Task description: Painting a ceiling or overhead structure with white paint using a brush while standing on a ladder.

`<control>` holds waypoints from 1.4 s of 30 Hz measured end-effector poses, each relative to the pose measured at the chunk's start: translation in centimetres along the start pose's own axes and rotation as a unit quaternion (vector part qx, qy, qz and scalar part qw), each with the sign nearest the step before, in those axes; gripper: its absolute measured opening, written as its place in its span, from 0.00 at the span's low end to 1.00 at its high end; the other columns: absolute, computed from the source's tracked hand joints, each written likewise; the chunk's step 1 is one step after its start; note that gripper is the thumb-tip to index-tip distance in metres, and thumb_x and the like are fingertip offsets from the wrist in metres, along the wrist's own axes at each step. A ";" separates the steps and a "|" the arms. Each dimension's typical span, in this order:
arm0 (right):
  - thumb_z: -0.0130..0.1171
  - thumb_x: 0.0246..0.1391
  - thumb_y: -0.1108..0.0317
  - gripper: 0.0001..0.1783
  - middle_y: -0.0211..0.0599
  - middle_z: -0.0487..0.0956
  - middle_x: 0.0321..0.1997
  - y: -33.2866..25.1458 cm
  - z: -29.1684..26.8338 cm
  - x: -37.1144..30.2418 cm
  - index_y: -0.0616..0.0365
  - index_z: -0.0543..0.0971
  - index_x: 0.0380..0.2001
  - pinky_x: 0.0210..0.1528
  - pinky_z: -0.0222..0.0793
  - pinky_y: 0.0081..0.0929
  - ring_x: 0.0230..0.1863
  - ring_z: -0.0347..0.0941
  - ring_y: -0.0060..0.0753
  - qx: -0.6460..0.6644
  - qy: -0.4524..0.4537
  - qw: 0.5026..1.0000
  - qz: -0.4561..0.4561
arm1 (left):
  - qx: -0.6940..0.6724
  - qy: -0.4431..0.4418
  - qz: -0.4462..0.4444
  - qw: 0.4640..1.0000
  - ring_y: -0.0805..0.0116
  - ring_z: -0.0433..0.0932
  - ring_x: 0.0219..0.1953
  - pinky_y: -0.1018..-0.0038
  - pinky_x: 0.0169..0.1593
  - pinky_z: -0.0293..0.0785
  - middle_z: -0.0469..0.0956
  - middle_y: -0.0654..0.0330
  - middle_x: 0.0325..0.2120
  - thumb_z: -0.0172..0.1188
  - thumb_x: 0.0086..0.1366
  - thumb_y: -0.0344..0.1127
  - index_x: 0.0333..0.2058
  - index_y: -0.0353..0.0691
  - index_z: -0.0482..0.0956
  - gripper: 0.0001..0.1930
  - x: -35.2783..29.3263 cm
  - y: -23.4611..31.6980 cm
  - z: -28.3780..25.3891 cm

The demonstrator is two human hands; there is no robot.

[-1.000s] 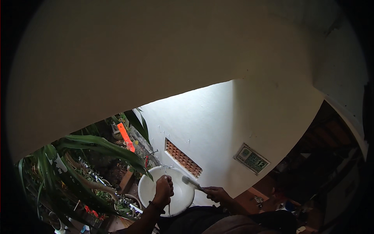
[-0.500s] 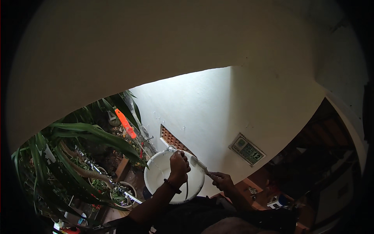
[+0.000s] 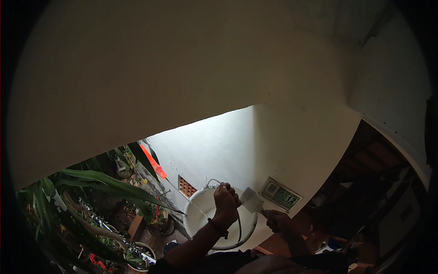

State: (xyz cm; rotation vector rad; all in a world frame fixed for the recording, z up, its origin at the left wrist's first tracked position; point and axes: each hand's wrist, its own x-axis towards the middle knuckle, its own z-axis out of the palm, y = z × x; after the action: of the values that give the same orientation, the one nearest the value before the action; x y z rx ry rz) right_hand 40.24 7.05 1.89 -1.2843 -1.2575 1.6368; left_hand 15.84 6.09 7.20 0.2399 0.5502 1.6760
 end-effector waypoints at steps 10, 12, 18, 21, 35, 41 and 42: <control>0.51 0.61 0.57 0.08 0.24 0.60 0.16 -7.7 0.2 0.5 0.46 0.70 0.31 0.12 0.42 0.15 0.13 0.48 0.14 0.344 -0.130 0.922 -0.123 | 0.009 -0.036 -0.010 0.999 0.80 0.47 0.12 0.79 0.17 0.43 0.51 0.73 0.13 0.37 0.68 0.38 0.25 0.50 0.59 0.10 0.1 1.2 1.7; 0.50 0.61 0.56 0.08 0.24 0.61 0.17 -11.5 0.8 0.4 0.45 0.72 0.35 0.12 0.42 0.14 0.13 0.47 0.14 0.324 -0.145 0.914 -0.195 | 0.014 -0.039 -0.003 0.999 0.80 0.47 0.12 0.79 0.17 0.43 0.51 0.73 0.13 0.38 0.67 0.38 0.25 0.50 0.59 0.10 0.2 1.6 1.8; 0.49 0.63 0.61 0.21 0.20 0.60 0.17 -24.9 5.6 -2.5 0.50 0.68 0.59 0.14 0.41 0.12 0.14 0.48 0.10 0.095 0.013 0.827 -0.555 | 0.015 -0.032 0.018 0.999 0.80 0.47 0.12 0.79 0.16 0.44 0.51 0.73 0.13 0.37 0.68 0.38 0.25 0.50 0.59 0.10 0.7 2.3 0.8; 0.49 0.62 0.70 0.20 0.20 0.58 0.18 -31.1 7.2 -4.2 0.55 0.71 0.58 0.19 0.46 0.12 0.18 0.48 0.11 -0.027 0.223 0.675 -0.703 | 0.017 -0.014 0.015 1.000 0.80 0.48 0.12 0.79 0.16 0.44 0.52 0.73 0.13 0.38 0.68 0.39 0.28 0.50 0.61 0.09 0.3 2.1 0.6; 0.51 0.62 0.65 0.18 0.35 0.82 0.43 -43.9 12.7 -13.2 0.53 0.75 0.54 0.39 0.68 0.17 0.34 0.73 0.16 -0.143 0.410 0.363 -0.824 | 0.030 -0.018 -0.015 0.999 0.79 0.47 0.12 0.78 0.16 0.43 0.51 0.72 0.13 0.38 0.68 0.36 0.24 0.51 0.58 0.10 0.7 1.3 -1.8; 0.52 0.61 0.66 0.18 0.39 0.79 0.50 -47.7 10.4 -11.3 0.50 0.76 0.53 0.47 0.69 0.18 0.49 0.75 0.21 -0.152 0.326 0.367 -0.858 | 0.025 -0.045 -0.034 0.998 0.79 0.49 0.12 0.79 0.16 0.45 0.54 0.72 0.14 0.38 0.66 0.36 0.25 0.50 0.59 0.09 0.7 0.9 -2.1; 0.51 0.61 0.66 0.17 0.38 0.79 0.50 -47.7 9.8 -10.6 0.49 0.76 0.53 0.48 0.68 0.20 0.48 0.75 0.22 -0.153 0.321 0.381 -0.853 | 0.023 -0.045 -0.031 0.998 0.79 0.49 0.12 0.79 0.16 0.45 0.54 0.72 0.14 0.38 0.66 0.36 0.25 0.50 0.59 0.09 0.6 0.9 -2.2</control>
State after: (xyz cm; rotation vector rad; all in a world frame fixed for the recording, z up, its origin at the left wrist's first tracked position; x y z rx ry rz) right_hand 31.71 8.45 50.94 -0.0680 -1.2941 -0.6333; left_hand 13.95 6.14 5.59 0.3279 0.5238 1.5850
